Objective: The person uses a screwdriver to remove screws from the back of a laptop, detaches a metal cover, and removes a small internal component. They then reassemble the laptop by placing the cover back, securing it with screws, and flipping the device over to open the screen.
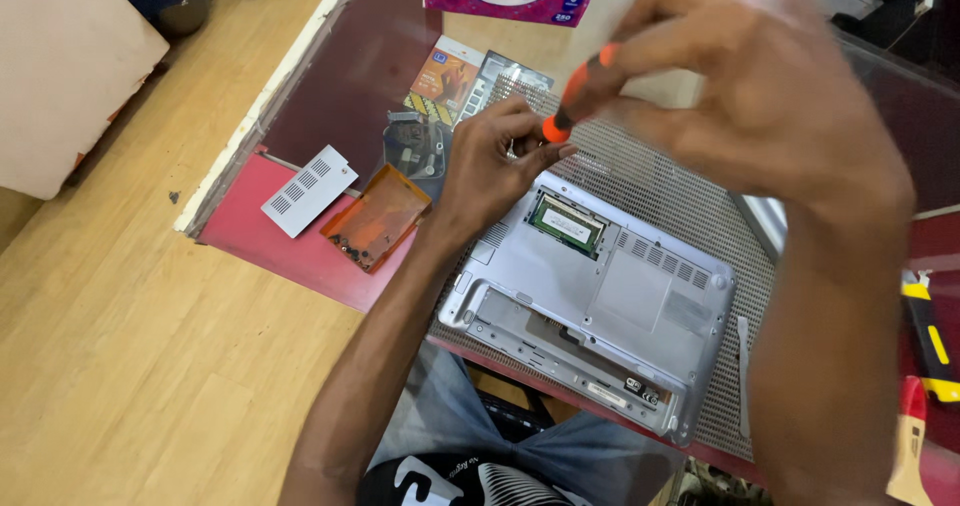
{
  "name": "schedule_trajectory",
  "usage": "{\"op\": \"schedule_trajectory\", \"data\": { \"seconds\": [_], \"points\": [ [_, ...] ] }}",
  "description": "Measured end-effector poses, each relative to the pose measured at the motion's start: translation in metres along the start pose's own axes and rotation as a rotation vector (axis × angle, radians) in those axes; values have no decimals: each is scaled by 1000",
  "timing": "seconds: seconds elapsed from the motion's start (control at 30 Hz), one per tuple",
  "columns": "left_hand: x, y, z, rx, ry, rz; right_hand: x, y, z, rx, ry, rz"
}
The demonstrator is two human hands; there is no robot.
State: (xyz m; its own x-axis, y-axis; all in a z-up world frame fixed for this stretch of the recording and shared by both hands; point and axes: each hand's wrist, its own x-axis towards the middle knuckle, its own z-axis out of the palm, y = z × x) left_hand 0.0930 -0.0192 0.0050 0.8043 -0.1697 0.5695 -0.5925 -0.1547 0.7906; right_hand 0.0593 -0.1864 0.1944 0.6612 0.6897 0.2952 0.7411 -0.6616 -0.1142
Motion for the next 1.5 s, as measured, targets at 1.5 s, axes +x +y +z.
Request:
{"op": "schedule_trajectory", "data": {
  "seconds": [1.5],
  "points": [
    [-4, 3, -11, 107, -234, -142, -50, 15, 37, 532, 512, 338]
  ]
}}
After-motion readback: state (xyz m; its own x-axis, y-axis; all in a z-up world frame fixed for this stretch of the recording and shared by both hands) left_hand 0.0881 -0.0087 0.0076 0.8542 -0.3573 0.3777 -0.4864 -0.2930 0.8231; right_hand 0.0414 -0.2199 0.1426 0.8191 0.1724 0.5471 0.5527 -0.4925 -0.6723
